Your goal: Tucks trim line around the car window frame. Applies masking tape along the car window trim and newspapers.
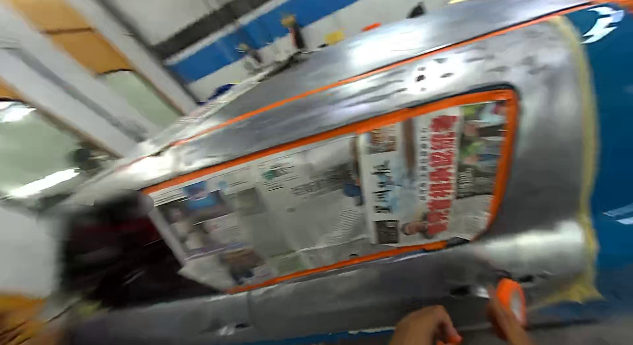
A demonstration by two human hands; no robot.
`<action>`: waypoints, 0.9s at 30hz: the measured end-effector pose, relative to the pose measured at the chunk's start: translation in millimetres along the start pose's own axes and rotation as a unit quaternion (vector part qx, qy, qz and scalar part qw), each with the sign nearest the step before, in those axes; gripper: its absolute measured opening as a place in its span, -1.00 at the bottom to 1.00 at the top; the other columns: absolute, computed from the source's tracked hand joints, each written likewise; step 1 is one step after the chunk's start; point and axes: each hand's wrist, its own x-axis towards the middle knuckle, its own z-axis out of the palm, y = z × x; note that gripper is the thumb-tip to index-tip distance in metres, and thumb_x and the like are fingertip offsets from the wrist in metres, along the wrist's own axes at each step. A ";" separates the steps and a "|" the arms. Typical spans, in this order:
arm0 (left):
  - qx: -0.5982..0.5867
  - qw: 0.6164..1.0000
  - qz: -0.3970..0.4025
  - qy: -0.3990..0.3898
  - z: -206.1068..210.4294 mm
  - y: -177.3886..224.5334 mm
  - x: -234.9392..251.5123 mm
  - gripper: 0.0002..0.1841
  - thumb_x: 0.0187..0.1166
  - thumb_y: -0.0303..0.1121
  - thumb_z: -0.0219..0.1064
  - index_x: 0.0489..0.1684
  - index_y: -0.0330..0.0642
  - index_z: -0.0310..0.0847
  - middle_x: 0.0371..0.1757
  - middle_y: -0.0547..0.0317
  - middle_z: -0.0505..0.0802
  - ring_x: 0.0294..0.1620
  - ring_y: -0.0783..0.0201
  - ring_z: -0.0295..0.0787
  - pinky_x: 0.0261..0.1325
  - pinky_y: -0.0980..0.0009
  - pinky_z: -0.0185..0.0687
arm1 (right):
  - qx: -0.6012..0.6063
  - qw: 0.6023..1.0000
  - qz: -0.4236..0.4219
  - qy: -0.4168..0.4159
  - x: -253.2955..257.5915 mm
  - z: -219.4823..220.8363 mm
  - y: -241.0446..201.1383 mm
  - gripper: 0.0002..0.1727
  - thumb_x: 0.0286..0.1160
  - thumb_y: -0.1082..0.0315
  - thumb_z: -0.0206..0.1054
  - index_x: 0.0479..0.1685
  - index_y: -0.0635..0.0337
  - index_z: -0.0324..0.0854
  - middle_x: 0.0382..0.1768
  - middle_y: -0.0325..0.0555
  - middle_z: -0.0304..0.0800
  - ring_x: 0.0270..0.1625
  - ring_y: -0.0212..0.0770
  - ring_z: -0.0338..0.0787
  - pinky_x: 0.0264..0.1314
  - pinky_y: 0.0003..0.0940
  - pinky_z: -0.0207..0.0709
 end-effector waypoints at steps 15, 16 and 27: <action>-0.171 0.952 -0.006 0.253 -22.5 -27.2 48.4 -0.71 0.32 -0.44 0.57 -0.22 -0.27 0.50 -0.24 0.09 0.86 -0.26 0.25 0.84 -0.21 0.36 0.81 | -0.154 0.984 -0.073 0.060 111.4 -11.3 -18.9 -0.27 0.36 -0.58 0.19 0.33 -0.38 0.75 0.40 -0.05 0.67 0.48 0.10 0.55 0.50 0.26 0.40; -0.163 0.957 0.006 0.242 -22.9 -21.9 47.2 -0.71 0.33 -0.44 0.58 -0.22 -0.27 0.51 -0.22 0.10 0.87 -0.26 0.25 0.85 -0.22 0.37 0.81 | -0.142 0.985 -0.086 0.038 114.8 -8.2 -22.9 -0.26 0.33 -0.60 0.19 0.30 -0.40 0.78 0.46 -0.03 0.63 0.53 0.11 0.50 0.55 0.28 0.34; -0.185 0.864 -0.088 0.459 -19.8 -52.1 62.9 -0.67 0.25 -0.49 0.63 -0.29 -0.30 0.48 -0.44 0.08 0.78 -0.43 0.26 0.81 -0.32 0.34 0.82 | -0.280 0.951 -0.016 0.133 129.9 -7.7 -3.0 -0.45 0.63 -0.33 0.15 -0.34 -0.18 0.86 0.08 -0.08 0.78 0.37 0.08 0.61 0.39 0.15 0.48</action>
